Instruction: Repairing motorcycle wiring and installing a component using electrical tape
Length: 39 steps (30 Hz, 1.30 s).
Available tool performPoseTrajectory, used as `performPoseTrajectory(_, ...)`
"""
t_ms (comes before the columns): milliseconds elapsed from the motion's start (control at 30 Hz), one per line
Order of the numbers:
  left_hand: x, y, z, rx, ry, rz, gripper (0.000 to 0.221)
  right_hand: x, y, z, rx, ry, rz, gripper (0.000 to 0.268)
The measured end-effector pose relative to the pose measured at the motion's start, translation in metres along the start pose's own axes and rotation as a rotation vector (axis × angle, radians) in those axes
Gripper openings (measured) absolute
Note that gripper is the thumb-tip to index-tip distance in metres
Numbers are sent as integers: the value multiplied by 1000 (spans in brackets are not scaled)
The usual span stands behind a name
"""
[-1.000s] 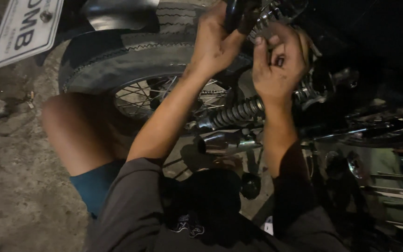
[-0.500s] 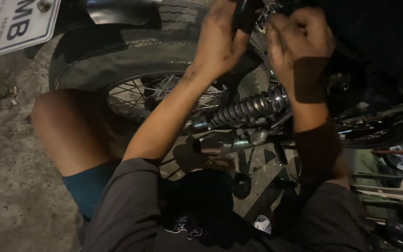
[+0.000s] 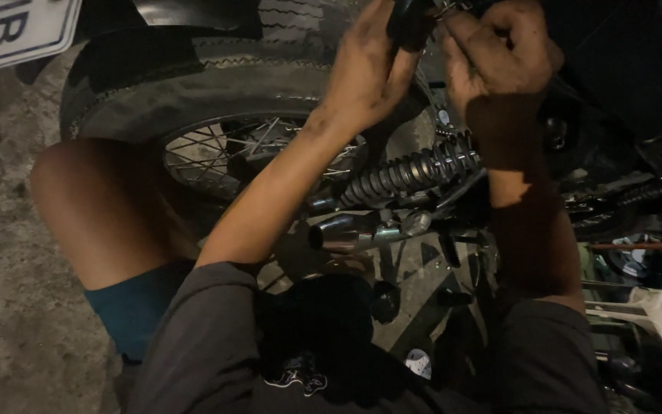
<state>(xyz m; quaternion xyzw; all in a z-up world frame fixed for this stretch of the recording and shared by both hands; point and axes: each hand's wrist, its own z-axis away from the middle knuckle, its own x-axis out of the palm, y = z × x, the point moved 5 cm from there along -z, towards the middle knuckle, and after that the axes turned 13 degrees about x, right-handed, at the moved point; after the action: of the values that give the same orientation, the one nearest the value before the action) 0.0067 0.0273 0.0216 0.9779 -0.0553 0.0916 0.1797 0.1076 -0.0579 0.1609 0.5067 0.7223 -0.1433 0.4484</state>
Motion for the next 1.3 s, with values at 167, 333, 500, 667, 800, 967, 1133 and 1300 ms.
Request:
performPoseTrajectory(167, 0, 6, -3, 21, 58, 11, 23, 3, 6, 0, -64, -11, 49, 18)
performPoseTrajectory(333, 14, 0, 11, 16, 122, -29, 25, -4, -3, -4, -91, 5, 109, 19)
performPoseTrajectory(500, 23, -3, 15, 51, 202, -65, 21, -7, -11, -9, -82, -49, 117, 16)
performPoseTrajectory(667, 34, -14, 23, 93, 294, -65, 27, -4, -11, -13, -155, 10, 289, 8)
performPoseTrajectory(800, 32, -10, 24, 54, 306, -72, 27, -1, -9, -14, -125, -31, 349, 12)
performPoseTrajectory(967, 50, -34, 45, -107, 233, -163, 45, -2, -13, -16, -128, -29, 296, 7)
performPoseTrajectory(1133, 45, -31, 40, -25, 243, -155, 44, -4, -10, -17, -196, -1, 233, 15)
performPoseTrajectory(1300, 32, -17, 21, 77, 223, -115, 23, -1, -5, -16, -214, 28, 143, 23)
